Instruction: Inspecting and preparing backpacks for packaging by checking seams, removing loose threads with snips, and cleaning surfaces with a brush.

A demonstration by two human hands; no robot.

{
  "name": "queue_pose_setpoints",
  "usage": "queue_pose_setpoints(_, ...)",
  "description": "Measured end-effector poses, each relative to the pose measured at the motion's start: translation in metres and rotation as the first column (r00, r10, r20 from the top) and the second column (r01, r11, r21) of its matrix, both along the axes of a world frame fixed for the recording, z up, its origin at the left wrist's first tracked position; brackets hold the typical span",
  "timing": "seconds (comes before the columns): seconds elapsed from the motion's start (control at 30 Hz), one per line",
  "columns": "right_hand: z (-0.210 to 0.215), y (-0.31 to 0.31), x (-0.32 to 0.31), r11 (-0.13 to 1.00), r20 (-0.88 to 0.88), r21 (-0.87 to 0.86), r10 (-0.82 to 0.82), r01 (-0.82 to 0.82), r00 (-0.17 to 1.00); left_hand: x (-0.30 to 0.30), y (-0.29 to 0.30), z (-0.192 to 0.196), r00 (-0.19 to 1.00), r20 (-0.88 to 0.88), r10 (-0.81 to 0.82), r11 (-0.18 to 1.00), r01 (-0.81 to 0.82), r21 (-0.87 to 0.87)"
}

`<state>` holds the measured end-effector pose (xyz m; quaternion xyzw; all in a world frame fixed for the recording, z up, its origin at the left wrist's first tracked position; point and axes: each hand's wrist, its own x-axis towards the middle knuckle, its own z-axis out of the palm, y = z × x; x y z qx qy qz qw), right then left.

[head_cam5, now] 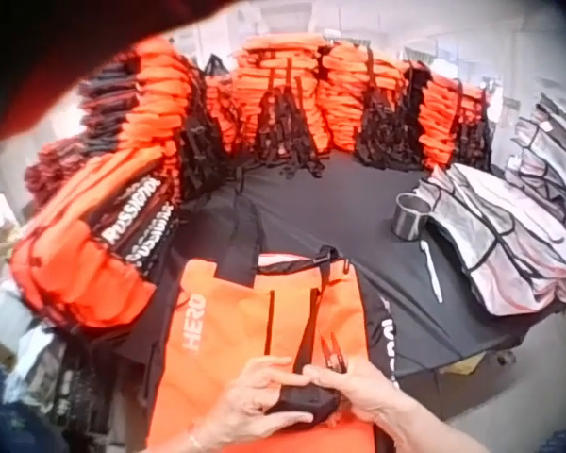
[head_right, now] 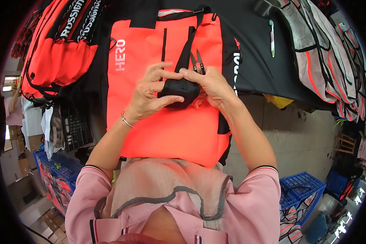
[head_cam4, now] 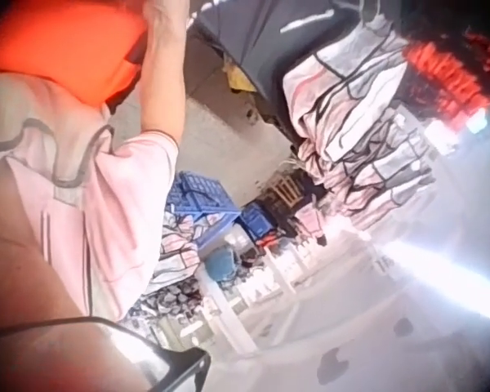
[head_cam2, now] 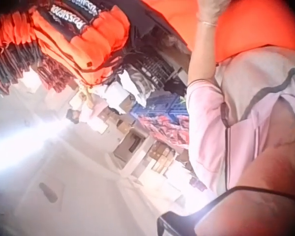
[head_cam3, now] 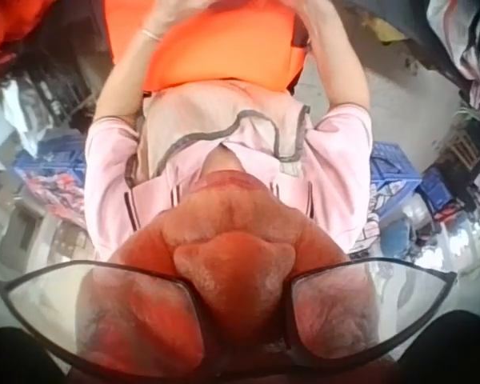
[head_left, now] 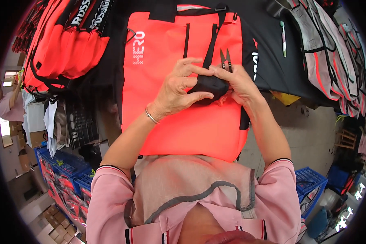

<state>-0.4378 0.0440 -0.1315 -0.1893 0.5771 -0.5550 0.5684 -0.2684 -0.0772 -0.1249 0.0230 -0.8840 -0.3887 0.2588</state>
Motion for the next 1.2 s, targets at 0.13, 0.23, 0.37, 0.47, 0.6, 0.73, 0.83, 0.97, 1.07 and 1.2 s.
queue_pose_setpoints(0.13, 0.021, 0.026, 0.013, 0.988, -0.416, -0.137, -0.124, 0.073, 0.901, 0.016, 0.012, -0.020, 0.977, 0.064, 0.202, 0.925, -0.212, 0.314)
queue_pose_setpoints(0.23, 0.027, 0.050, 0.027, 0.982, -0.498, -0.150, -0.176, 0.116, 0.849, 0.018, 0.018, -0.023, 0.961, 0.082, 0.262, 0.859, -0.271, 0.435)
queue_pose_setpoints(0.37, 0.024, 0.056, 0.044, 0.983, -0.684, -0.100, -0.181, 0.155, 0.706, 0.017, 0.022, -0.022, 0.973, 0.095, 0.212, 0.824, -0.230, 0.518)
queue_pose_setpoints(0.47, 0.020, 0.052, 0.043, 0.981, -0.731, -0.146, -0.192, 0.125, 0.654, 0.015, 0.023, -0.020, 0.976, 0.078, 0.204, 0.847, -0.216, 0.485)
queue_pose_setpoints(0.6, 0.018, 0.047, 0.042, 0.979, -0.761, -0.186, -0.197, 0.082, 0.618, 0.015, 0.022, -0.023, 0.974, 0.036, 0.223, 0.877, -0.217, 0.430)
queue_pose_setpoints(0.73, 0.019, 0.046, 0.041, 0.983, -0.807, -0.174, -0.178, 0.061, 0.563, 0.014, 0.021, -0.020, 0.974, 0.059, 0.220, 0.878, -0.224, 0.423)
queue_pose_setpoints(0.83, 0.020, 0.044, 0.040, 0.980, -0.852, -0.197, -0.190, 0.038, 0.487, 0.013, 0.021, -0.019, 0.978, 0.057, 0.202, 0.880, -0.207, 0.428)
queue_pose_setpoints(0.97, 0.021, 0.042, 0.037, 0.984, -0.888, -0.179, -0.162, 0.000, 0.431, 0.013, 0.020, -0.021, 0.979, 0.061, 0.194, 0.872, -0.200, 0.446)
queue_pose_setpoints(1.07, 0.019, 0.044, 0.034, 0.982, -0.891, -0.187, -0.152, -0.040, 0.428, 0.015, 0.021, -0.024, 0.981, 0.078, 0.176, 0.860, -0.192, 0.472)
queue_pose_setpoints(1.2, 0.018, 0.044, 0.033, 0.985, -0.756, -0.172, -0.141, 0.014, 0.640, 0.014, 0.019, -0.023, 0.982, 0.060, 0.181, 0.864, -0.188, 0.466)
